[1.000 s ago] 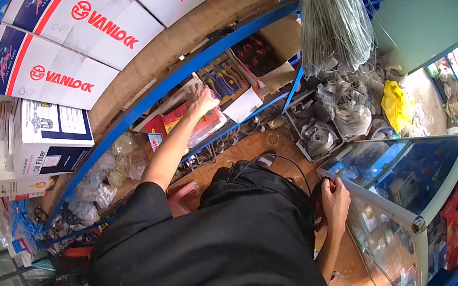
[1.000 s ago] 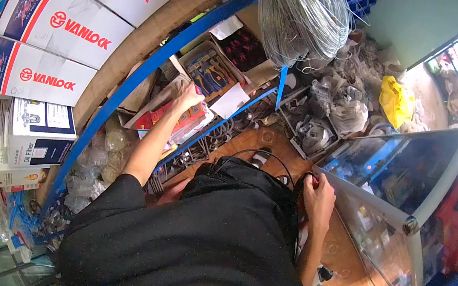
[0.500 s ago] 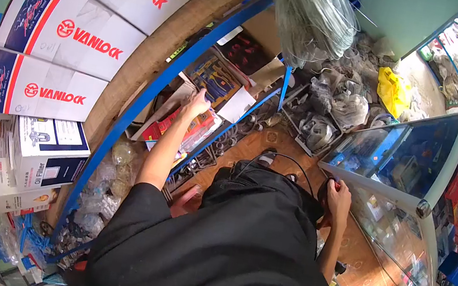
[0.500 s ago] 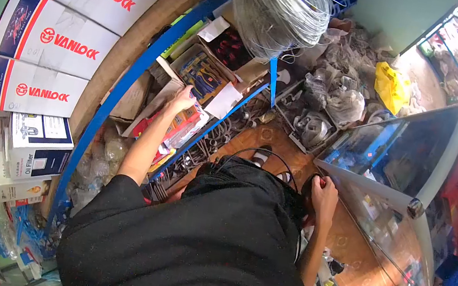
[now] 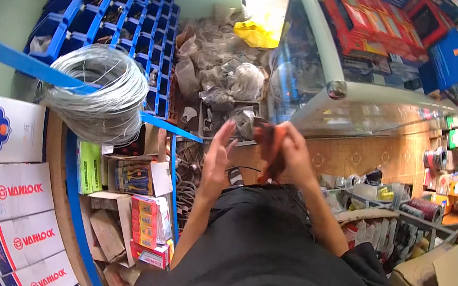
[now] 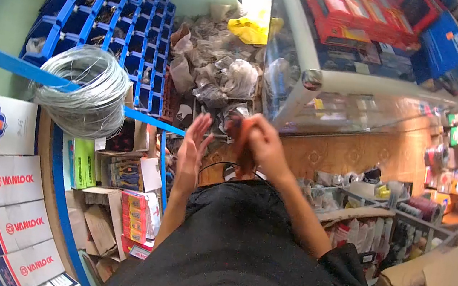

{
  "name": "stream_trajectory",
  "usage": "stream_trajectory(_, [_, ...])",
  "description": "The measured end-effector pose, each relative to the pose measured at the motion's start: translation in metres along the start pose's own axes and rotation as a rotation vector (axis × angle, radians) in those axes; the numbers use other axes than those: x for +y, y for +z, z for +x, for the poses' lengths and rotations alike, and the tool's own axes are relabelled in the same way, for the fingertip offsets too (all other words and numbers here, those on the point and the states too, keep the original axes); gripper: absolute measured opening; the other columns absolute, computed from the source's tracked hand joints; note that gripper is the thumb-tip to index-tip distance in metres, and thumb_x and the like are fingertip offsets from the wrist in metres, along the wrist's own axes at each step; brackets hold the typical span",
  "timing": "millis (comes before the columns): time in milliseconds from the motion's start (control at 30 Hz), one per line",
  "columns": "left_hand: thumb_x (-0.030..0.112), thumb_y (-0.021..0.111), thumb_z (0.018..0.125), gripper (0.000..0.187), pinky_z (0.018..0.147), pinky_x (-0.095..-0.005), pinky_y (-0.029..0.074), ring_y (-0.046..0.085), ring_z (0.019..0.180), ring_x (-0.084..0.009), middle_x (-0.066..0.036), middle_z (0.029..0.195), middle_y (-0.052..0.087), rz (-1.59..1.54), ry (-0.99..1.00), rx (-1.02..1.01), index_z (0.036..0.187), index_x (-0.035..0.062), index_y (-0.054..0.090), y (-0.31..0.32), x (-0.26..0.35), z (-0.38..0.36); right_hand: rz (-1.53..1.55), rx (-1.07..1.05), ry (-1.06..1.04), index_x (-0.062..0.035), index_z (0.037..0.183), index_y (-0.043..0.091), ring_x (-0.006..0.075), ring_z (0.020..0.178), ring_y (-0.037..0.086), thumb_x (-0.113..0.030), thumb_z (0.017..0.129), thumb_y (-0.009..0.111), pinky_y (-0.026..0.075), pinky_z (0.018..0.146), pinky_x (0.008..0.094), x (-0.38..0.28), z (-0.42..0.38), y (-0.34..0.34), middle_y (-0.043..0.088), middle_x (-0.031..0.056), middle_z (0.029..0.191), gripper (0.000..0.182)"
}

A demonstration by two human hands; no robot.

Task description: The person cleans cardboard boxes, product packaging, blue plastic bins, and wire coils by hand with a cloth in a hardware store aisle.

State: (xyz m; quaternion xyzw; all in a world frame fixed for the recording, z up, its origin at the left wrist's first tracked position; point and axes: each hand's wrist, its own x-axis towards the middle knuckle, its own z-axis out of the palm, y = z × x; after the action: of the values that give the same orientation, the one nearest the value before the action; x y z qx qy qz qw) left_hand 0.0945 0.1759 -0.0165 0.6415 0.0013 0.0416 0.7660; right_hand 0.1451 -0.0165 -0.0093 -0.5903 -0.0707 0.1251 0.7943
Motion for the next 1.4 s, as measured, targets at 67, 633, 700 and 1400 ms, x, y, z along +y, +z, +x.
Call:
stream_trajectory(67, [0.055,0.024,0.106,0.074,0.124,-0.0395,0.013,0.019,0.152,-0.0269,-0.016,0.163,0.024,-0.462,-0.064,-0.018,0.158,0.0026,0.017,0.036,0.020,0.023,-0.393,0.071,-0.291,-0.0029,0.099,0.057,0.0226,0.073,0.058,-0.011,0.087,0.058,0.048,0.069,0.0336,-0.012,-0.007,0.040,0.057,0.0105,0.083,0.014])
stream_trajectory(633, [0.063,0.037,0.099,0.087,0.125,-0.0465,0.006,0.008,0.155,-0.0262,-0.011,0.168,0.009,-1.174,-0.570,-0.534,0.160,0.0062,0.012,0.082,0.050,0.012,0.582,0.703,-0.222,-0.0088,0.114,0.062,0.0171,0.084,0.065,-0.046,0.103,0.048,0.053,0.068,0.0325,-0.055,0.007,-0.061,0.068,0.0008,0.103,0.041])
stream_trajectory(700, [0.059,0.041,0.099,0.083,0.125,-0.0496,0.004,0.008,0.155,-0.0232,-0.003,0.169,0.008,-1.247,-0.591,-0.453,0.161,0.0124,0.011,0.079,0.056,0.015,0.690,0.469,-0.259,-0.0096,0.137,0.047,0.0205,0.113,0.058,-0.041,0.105,0.043,0.051,0.091,0.0355,-0.046,-0.018,-0.070,0.056,0.0068,0.130,0.045])
stream_trajectory(1400, [0.065,0.007,0.101,0.084,0.121,-0.0526,-0.001,-0.007,0.152,-0.0451,-0.019,0.167,0.006,0.922,0.434,-0.492,0.154,0.0065,0.038,0.092,0.056,0.021,1.059,0.308,0.022,-0.0139,0.145,0.042,0.0249,0.129,0.054,-0.039,0.109,0.034,0.045,0.108,0.0449,-0.030,-0.041,0.019,0.052,0.0086,0.142,0.044])
